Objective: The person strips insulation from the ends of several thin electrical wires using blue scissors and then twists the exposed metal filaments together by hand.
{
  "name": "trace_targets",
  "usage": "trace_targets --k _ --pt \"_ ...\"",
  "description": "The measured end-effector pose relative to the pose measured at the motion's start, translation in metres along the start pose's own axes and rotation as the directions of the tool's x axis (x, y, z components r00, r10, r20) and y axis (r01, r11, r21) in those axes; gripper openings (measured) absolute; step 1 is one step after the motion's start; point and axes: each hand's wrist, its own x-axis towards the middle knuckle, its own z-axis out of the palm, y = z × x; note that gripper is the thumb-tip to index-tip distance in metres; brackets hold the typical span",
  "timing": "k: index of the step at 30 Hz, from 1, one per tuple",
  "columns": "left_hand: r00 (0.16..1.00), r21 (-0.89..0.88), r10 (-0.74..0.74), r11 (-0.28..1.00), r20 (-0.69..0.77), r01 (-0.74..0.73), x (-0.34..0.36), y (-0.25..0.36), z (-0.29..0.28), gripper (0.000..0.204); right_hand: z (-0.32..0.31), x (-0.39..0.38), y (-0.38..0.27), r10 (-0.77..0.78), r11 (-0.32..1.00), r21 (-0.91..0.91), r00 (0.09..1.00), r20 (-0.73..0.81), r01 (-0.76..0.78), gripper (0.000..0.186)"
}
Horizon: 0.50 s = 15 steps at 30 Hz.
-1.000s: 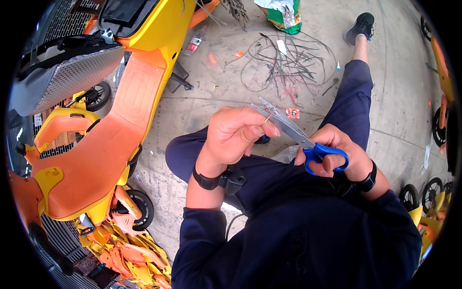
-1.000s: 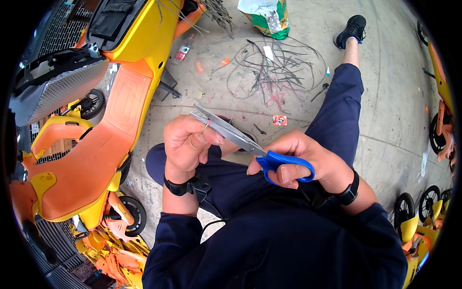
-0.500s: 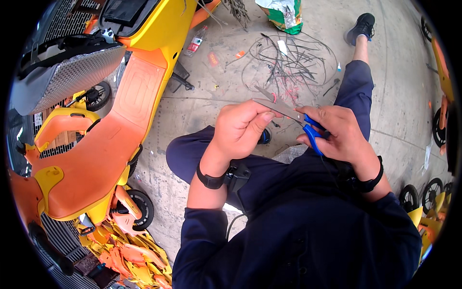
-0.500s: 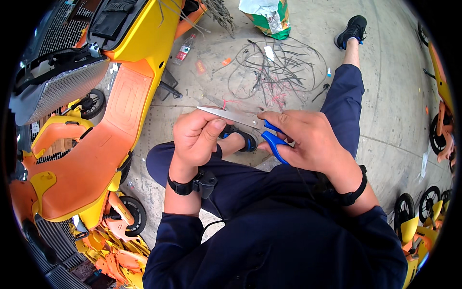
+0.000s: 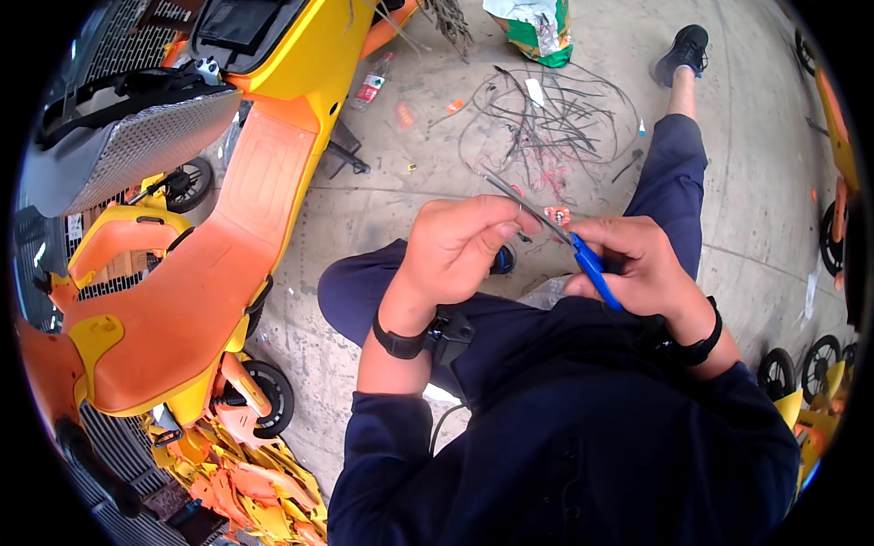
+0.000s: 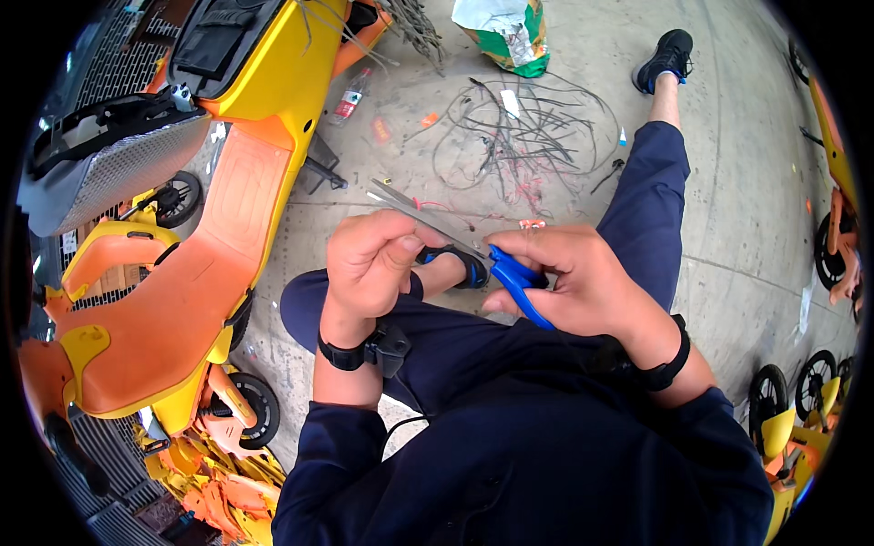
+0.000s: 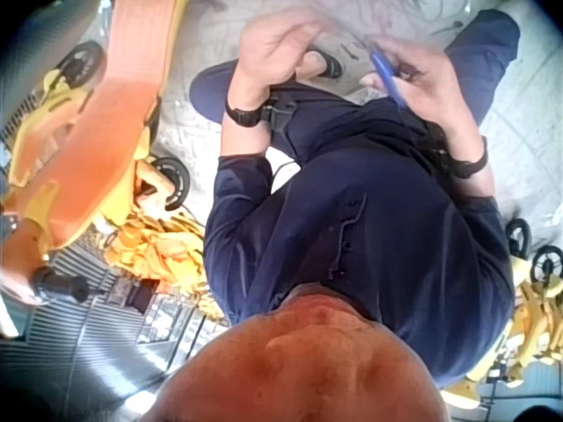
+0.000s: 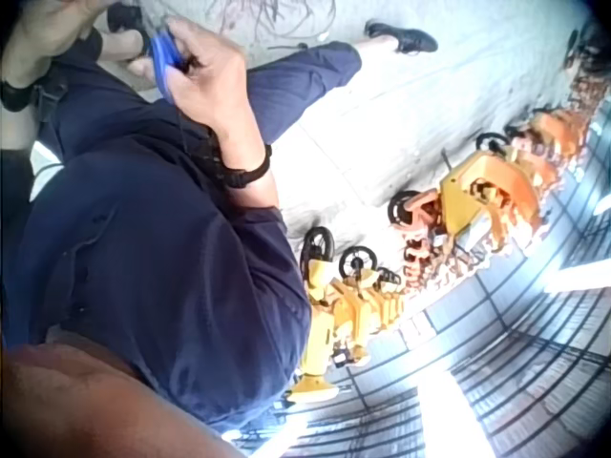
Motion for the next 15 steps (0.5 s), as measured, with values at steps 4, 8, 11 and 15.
trace_targets --k 4,8,11,15 --pt "0.996 -0.204 -0.088 0.975 -0.019 0.083 -0.007 0.000 -0.001 0.013 0.006 -0.002 0.001 0.110 0.835 0.519 0.980 0.163 -0.181 0.041" --pt "1.000 -0.412 -0.029 0.911 -0.004 0.025 -0.011 -0.006 -0.001 0.020 0.006 0.002 0.006 0.047 0.653 0.705 0.943 0.329 -0.278 0.042" --pt "1.000 -0.542 -0.013 0.840 0.007 0.015 -0.011 -0.007 0.000 0.021 0.013 0.001 0.012 -0.013 0.427 0.823 0.908 0.419 -0.374 0.047" --pt "0.999 -0.670 -0.011 0.742 0.034 0.031 -0.014 -0.010 0.002 0.021 0.017 -0.001 0.010 -0.013 0.334 0.844 0.894 0.448 -0.419 0.051"
